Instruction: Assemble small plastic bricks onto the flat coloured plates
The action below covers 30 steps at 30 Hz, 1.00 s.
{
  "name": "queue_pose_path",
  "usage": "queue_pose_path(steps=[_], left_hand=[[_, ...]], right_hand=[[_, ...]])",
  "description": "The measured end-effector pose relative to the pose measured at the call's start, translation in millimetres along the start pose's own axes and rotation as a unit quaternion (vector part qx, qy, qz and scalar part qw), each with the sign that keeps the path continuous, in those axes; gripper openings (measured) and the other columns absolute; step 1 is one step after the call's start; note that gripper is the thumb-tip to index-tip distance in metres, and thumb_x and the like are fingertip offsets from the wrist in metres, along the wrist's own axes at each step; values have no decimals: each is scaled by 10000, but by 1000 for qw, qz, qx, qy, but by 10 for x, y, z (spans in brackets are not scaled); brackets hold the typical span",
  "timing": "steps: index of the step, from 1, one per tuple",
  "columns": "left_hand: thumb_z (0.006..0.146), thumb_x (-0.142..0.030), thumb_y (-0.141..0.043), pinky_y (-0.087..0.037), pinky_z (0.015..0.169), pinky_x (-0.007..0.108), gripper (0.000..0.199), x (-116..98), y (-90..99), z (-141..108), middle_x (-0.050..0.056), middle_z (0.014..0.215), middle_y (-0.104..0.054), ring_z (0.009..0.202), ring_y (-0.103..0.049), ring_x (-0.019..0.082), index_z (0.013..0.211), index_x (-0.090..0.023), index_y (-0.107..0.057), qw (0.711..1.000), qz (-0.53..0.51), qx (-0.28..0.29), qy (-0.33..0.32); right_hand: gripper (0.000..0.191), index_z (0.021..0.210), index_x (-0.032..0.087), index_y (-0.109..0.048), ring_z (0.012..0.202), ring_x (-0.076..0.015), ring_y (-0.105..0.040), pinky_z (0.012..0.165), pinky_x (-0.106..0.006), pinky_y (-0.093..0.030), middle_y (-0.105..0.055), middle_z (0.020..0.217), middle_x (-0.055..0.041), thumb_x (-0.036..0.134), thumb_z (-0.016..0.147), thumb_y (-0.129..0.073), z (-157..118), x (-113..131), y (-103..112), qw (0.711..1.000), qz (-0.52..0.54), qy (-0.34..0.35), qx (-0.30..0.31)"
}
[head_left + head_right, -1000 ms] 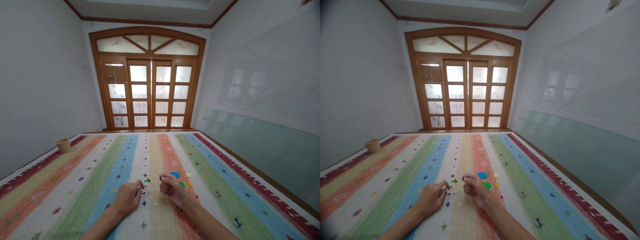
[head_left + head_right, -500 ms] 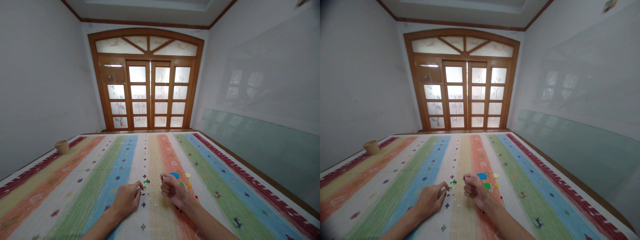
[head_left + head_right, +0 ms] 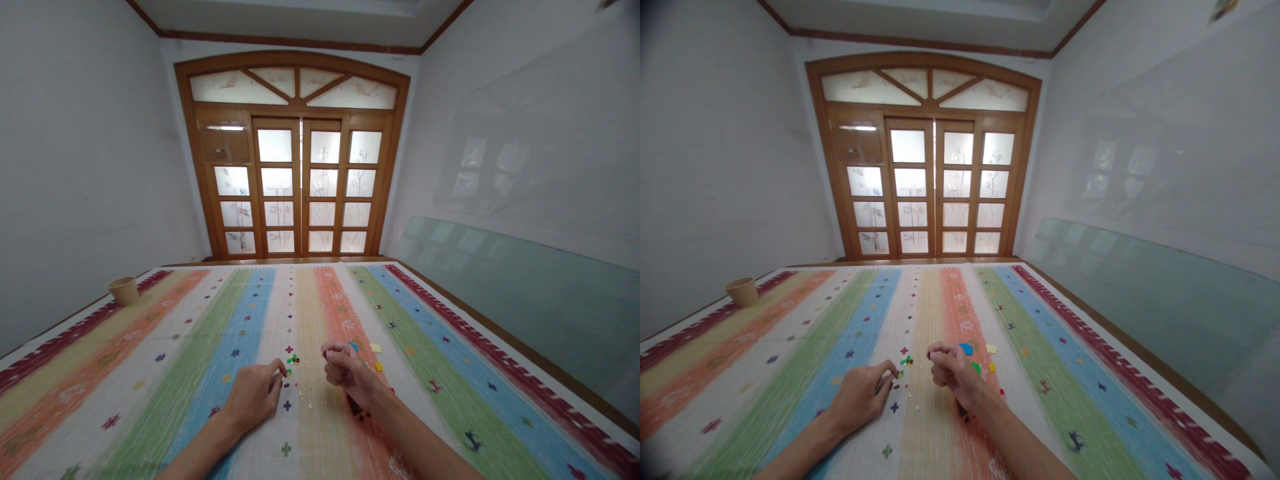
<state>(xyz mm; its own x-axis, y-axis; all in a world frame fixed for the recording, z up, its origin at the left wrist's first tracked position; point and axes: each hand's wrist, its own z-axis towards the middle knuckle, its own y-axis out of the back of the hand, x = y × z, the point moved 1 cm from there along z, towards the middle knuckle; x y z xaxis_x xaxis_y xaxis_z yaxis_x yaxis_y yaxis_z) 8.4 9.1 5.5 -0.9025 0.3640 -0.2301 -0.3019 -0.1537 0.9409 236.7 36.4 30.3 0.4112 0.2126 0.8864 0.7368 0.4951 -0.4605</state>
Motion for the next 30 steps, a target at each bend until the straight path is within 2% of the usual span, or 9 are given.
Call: queue_pose_path(steps=[3, 7, 15, 23, 30], left_hand=[[933, -252, -422, -422, 652, 262, 250, 6, -5, 0, 41, 775, -739, 729, -694, 197, 1000, -224, -661, 1000, 3, 2, -1], [933, -245, -426, -422, 653, 265, 243, 9, -5, -2, 37, 775, -738, 731, -693, 199, 993, -227, -661, 1000, 5, 3, 0], [933, -254, -441, -418, 657, 267, 238, 7, 3, 5, 43, 778, -740, 746, -697, 206, 1005, -230, -667, 1000, 11, 7, 8], [933, -265, -431, -421, 657, 282, 251, 27, -11, 5, 43, 786, -744, 741, -700, 218, 1004, -225, -669, 1000, 7, 8, 7], [934, -278, -437, -416, 652, 275, 250, 28, -7, 10, 37, 768, -739, 720, -692, 207, 1008, -228, -671, 1000, 9, 11, 11]], right_hand=[[354, 747, 195, -571, 418, -53, -147, 465, -267, -107, -236, 441, 139, 439, 645, -806, 9, 40, 26, 1000, -18, 8, 0], [349, 716, 178, -617, 427, -54, -166, 461, -263, -105, -289, 452, 117, 465, 645, -803, -10, 128, 77, 993, -111, 35, -5], [328, 743, 172, -711, 488, -79, -246, 485, -257, -165, -322, 504, 78, 498, 735, -751, -64, 291, 191, 953, -293, 81, 8], [372, 774, 144, -720, 466, -66, -224, 474, -235, -173, -280, 481, 100, 515, 757, -719, -84, 397, 276, 923, -378, 49, 52], [273, 817, 128, -746, 458, -67, -227, 464, -228, -169, -283, 482, 98, 388, 790, -667, -124, 528, 401, 867, -497, 22, 35]])
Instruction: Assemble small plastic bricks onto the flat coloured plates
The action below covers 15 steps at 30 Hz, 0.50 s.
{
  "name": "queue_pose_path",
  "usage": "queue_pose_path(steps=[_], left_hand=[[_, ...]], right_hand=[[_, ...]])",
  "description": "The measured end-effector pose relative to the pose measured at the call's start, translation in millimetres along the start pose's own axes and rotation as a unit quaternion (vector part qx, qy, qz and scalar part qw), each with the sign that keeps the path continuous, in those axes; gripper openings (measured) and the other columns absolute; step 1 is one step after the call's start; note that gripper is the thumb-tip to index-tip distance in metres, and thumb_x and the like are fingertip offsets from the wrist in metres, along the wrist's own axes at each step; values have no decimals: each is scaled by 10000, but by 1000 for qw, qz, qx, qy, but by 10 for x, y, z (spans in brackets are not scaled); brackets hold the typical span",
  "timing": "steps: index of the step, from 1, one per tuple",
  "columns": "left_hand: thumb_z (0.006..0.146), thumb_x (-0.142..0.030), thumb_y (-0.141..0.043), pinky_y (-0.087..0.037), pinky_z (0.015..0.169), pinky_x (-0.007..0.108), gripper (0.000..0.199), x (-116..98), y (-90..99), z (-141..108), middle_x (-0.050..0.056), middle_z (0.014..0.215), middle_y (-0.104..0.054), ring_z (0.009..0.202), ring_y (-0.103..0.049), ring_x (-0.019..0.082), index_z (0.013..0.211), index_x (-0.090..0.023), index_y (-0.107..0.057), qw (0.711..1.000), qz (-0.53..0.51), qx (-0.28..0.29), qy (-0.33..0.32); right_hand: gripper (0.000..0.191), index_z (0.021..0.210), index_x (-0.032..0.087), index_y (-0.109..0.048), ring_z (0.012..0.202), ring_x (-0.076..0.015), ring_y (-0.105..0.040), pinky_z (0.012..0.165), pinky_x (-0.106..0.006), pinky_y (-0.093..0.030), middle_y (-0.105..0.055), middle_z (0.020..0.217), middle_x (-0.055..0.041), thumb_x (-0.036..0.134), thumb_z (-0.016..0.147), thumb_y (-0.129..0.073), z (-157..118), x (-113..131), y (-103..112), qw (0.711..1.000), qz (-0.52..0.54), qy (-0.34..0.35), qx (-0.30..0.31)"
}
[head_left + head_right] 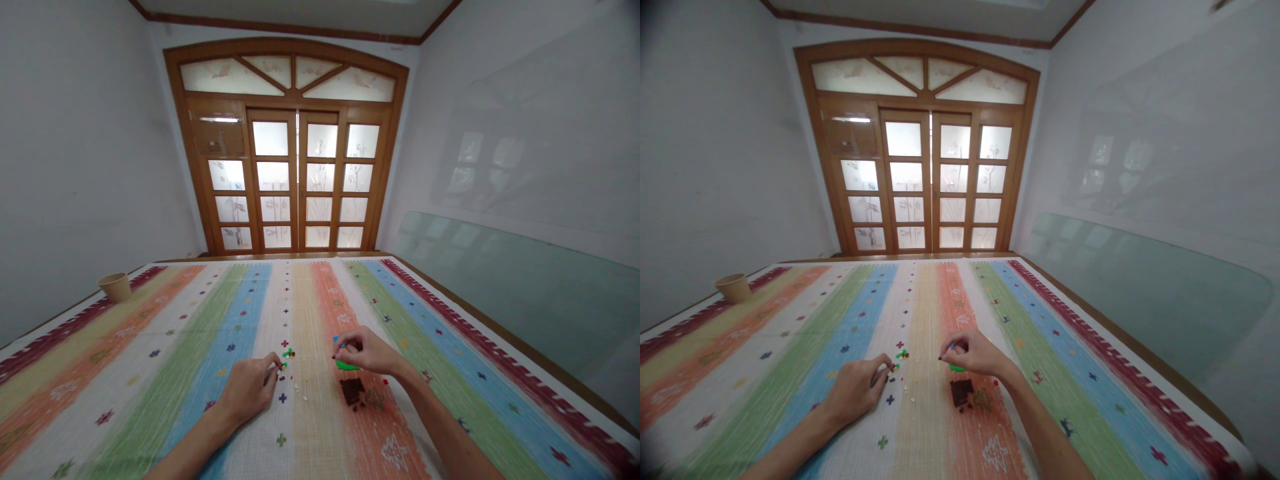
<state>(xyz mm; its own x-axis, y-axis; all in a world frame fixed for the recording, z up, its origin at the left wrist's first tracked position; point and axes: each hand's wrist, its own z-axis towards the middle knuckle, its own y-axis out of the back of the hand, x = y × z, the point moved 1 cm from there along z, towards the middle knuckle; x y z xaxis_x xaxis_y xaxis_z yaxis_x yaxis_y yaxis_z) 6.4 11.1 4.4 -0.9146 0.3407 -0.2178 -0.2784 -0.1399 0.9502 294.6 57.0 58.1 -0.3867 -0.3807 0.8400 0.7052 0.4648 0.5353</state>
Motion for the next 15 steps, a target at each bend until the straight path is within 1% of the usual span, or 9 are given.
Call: queue_pose_path(steps=[6, 10, 13, 15], left_hand=[[939, -262, -426, -408, 652, 269, 254, 17, -9, 4, 33, 774, -739, 730, -692, 201, 1007, -229, -669, 1000, 3, 2, -2], [941, -266, -428, -404, 646, 272, 253, 13, -2, 3, 28, 741, -729, 715, -689, 203, 1003, -233, -671, 1000, 4, 2, 1], [939, -270, -432, -405, 646, 276, 251, 6, 8, 0, 27, 734, -726, 709, -688, 208, 998, -234, -673, 1000, 5, 2, 3], [939, -270, -430, -406, 648, 274, 252, 4, 10, 1, 28, 742, -728, 709, -688, 206, 1001, -233, -672, 1000, 5, 1, 2]], right_hand=[[200, 803, 134, -764, 460, -73, -269, 468, -228, -177, -322, 476, 82, 278, 768, -630, -8, -54, 41, 997, -77, -18, 4], [158, 766, 146, -773, 496, -81, -328, 488, -225, -209, -387, 504, 62, 239, 731, -649, -20, -45, 66, 991, -130, -20, 32], [159, 772, 154, -782, 511, -88, -367, 493, -220, -232, -460, 518, 49, 207, 702, -649, -33, -69, 80, 984, -166, -43, 58], [169, 787, 153, -787, 511, -92, -392, 491, -215, -246, -515, 533, 39, 223, 692, -666, -41, -108, 82, 979, -180, -55, 74]])
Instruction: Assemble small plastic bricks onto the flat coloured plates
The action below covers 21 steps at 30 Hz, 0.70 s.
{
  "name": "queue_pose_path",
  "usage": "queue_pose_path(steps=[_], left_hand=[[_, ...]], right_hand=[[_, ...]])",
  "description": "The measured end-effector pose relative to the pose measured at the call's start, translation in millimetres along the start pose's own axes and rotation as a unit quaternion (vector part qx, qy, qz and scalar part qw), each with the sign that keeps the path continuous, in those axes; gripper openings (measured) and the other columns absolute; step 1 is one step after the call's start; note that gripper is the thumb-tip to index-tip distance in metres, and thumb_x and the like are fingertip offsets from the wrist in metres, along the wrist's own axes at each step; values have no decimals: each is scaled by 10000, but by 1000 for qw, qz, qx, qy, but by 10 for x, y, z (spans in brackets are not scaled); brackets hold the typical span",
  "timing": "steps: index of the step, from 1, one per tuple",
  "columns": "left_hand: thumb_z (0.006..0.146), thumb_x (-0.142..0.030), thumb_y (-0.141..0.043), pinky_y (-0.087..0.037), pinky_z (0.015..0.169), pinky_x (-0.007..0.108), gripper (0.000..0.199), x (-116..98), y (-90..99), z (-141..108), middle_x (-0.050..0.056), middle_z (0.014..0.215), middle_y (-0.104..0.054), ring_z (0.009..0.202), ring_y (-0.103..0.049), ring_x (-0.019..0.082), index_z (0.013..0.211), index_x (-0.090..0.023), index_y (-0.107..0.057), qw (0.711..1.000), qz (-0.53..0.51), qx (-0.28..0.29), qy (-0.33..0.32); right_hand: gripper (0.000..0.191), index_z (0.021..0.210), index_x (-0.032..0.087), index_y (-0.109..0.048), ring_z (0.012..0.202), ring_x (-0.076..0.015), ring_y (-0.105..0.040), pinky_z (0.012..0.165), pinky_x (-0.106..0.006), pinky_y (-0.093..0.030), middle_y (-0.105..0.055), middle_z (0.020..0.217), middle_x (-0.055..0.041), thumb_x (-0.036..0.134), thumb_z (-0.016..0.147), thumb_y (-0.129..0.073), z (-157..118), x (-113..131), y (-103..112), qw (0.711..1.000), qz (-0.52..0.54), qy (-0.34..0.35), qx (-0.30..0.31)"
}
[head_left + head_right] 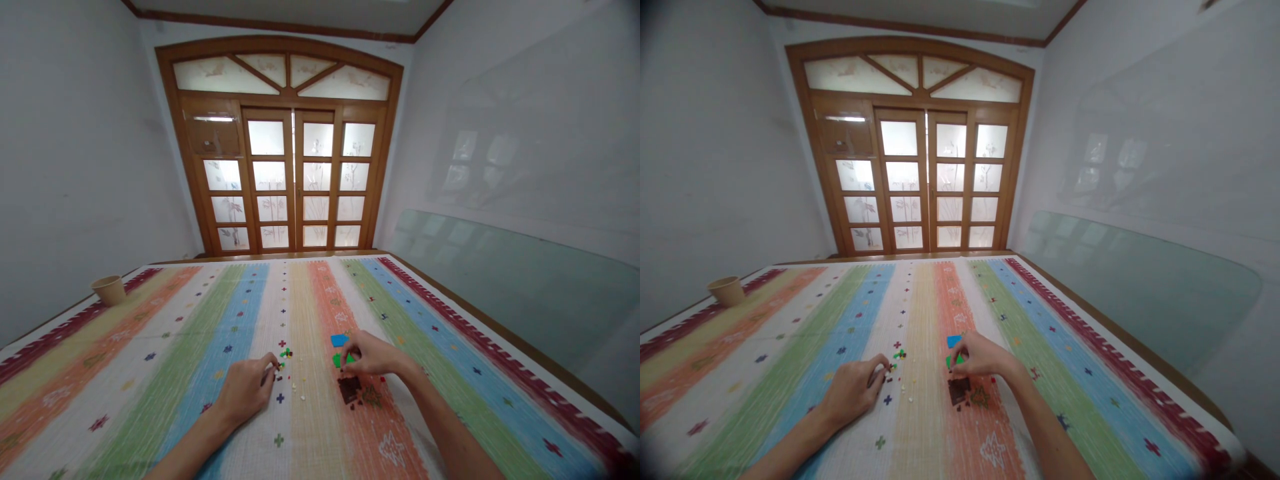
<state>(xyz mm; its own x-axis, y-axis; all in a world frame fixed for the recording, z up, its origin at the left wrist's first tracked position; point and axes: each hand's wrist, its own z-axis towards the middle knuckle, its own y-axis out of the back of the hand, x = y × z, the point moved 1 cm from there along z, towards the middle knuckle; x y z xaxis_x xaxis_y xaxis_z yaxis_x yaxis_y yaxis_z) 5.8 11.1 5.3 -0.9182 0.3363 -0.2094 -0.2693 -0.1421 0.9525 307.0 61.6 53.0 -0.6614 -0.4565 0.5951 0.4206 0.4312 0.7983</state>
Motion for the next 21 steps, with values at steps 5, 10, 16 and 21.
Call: queue_pose_path(steps=[5, 10, 16, 21], left_hand=[[931, -260, -437, -407, 648, 262, 249, 4, -5, -1, 28, 751, -729, 712, -687, 195, 1003, -235, -674, 1000, -2, -3, -1], [930, -264, -434, -403, 639, 255, 255, 8, -5, -3, 24, 718, -714, 697, -678, 190, 1009, -234, -674, 1000, -1, -2, -2], [936, -272, -416, -401, 643, 260, 273, 8, 2, 4, 31, 726, -718, 700, -675, 192, 1010, -230, -675, 1000, 3, 3, 3], [940, -279, -410, -403, 649, 256, 278, 6, 7, 1, 30, 729, -718, 701, -673, 185, 1015, -231, -673, 1000, -1, 2, 3]], right_hand=[[191, 802, 156, -801, 534, -107, -471, 510, -210, -300, -646, 616, -4, 261, 694, -683, -4, -92, -24, 999, -28, -10, 33], [186, 776, 152, -803, 510, -99, -451, 494, -205, -284, -640, 581, -1, 238, 682, -668, -40, -120, 27, 996, -63, -50, 28], [231, 775, 152, -806, 493, -91, -446, 461, -191, -276, -620, 560, 13, 165, 636, -621, -102, -115, 50, 994, -48, -70, 70], [239, 778, 167, -816, 553, -111, -518, 478, -189, -315, -664, 609, 5, 160, 616, -640, -131, -115, 35, 991, -67, -74, 89]])
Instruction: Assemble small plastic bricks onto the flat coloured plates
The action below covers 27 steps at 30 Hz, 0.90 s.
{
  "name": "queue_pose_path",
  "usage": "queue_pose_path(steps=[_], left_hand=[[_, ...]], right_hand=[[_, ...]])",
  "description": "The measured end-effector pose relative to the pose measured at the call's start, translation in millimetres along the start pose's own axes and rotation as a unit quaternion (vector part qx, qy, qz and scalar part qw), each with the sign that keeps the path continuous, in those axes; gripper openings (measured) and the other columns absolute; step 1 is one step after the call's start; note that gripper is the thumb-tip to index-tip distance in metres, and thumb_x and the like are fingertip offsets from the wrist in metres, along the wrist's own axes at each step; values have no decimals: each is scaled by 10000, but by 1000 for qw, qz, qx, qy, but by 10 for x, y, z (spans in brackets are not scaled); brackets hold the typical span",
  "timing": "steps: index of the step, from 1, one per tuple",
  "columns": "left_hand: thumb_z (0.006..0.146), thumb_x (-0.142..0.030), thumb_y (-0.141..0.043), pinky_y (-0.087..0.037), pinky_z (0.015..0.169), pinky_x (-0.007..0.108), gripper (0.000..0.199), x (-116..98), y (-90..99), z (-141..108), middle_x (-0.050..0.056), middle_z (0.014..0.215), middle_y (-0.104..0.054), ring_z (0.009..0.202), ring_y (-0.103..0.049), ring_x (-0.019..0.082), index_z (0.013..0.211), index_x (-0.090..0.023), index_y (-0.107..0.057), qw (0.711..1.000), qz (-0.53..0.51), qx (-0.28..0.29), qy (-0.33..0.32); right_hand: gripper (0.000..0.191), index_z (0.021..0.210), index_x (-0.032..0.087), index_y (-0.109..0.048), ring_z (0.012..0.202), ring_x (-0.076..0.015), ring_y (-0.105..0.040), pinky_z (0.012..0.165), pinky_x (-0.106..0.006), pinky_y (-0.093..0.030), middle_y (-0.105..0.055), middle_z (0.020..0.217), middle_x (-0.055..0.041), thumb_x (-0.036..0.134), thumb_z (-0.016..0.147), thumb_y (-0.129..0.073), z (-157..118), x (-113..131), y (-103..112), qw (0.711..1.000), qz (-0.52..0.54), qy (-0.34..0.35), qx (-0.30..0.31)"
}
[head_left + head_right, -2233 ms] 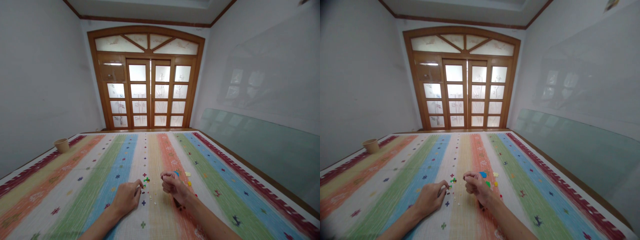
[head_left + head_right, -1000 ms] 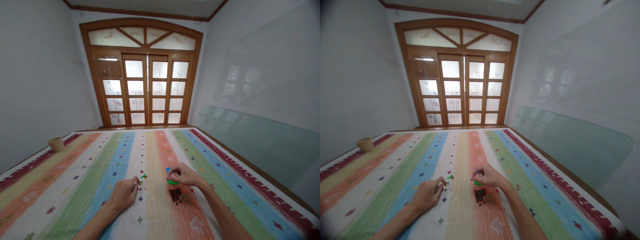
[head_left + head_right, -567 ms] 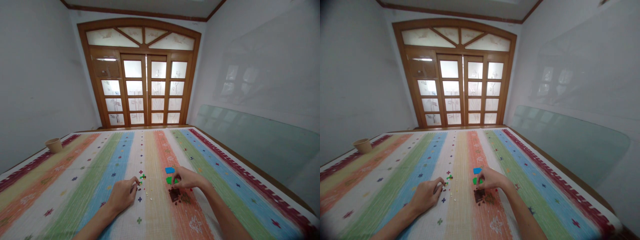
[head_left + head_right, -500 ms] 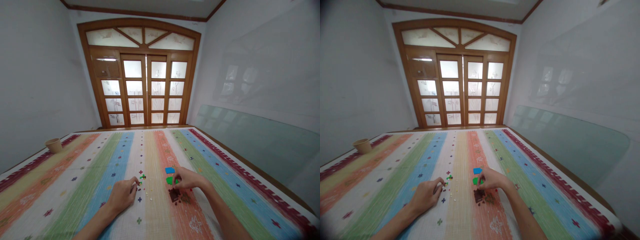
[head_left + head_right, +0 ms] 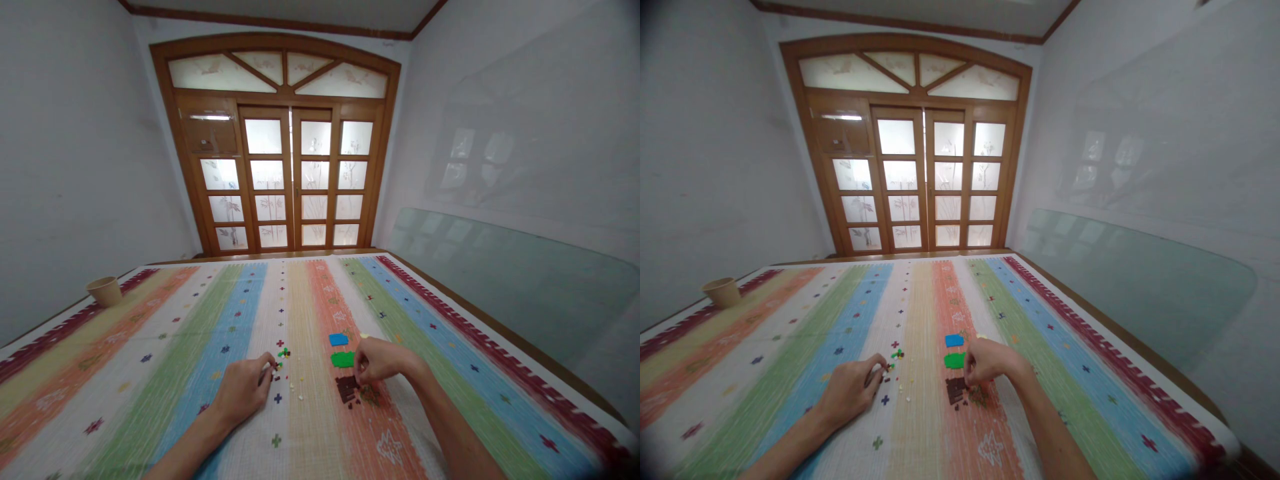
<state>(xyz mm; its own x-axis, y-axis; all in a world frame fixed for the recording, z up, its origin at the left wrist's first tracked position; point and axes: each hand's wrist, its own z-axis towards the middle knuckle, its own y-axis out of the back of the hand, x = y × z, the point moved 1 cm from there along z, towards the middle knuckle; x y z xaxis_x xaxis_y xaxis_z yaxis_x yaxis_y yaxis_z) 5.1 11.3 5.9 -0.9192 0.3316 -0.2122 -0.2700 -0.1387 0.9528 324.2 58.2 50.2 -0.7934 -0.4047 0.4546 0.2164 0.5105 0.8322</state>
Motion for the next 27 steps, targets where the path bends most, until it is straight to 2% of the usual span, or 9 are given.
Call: queue_pose_path(steps=[7, 15, 21, 27], left_hand=[[938, -268, -418, -407, 648, 265, 268, -5, 10, 0, 37, 736, -717, 706, -677, 197, 1015, -228, -671, 1000, 2, 4, 4], [935, -272, -416, -409, 648, 263, 270, -17, 21, -4, 35, 701, -702, 691, -669, 194, 1008, -219, -670, 1000, 3, 5, 3], [938, -277, -412, -408, 647, 259, 273, -11, 11, -6, 33, 704, -705, 690, -667, 189, 1002, -222, -671, 1000, 0, 4, 3], [933, -276, -411, -407, 641, 263, 274, -7, 15, -8, 42, 715, -710, 691, -669, 194, 994, -220, -672, 1000, -3, 0, 2]], right_hand=[[248, 776, 186, -814, 571, -114, -539, 487, -185, -327, -667, 617, 15, 152, 615, -628, -2, 38, -32, 1000, -29, 8, 5], [247, 770, 176, -812, 540, -98, -492, 469, -187, -293, -613, 575, 25, 106, 617, -630, -31, 174, -19, 999, -43, -4, 31], [228, 755, 182, -809, 552, -107, -527, 487, -189, -317, -635, 583, 19, 116, 613, -644, -10, 135, -43, 998, -46, 4, 33], [204, 715, 186, -800, 556, -119, -553, 478, -188, -320, -649, 580, 14, 115, 591, -654, 9, 131, -78, 998, -49, -16, 30]])
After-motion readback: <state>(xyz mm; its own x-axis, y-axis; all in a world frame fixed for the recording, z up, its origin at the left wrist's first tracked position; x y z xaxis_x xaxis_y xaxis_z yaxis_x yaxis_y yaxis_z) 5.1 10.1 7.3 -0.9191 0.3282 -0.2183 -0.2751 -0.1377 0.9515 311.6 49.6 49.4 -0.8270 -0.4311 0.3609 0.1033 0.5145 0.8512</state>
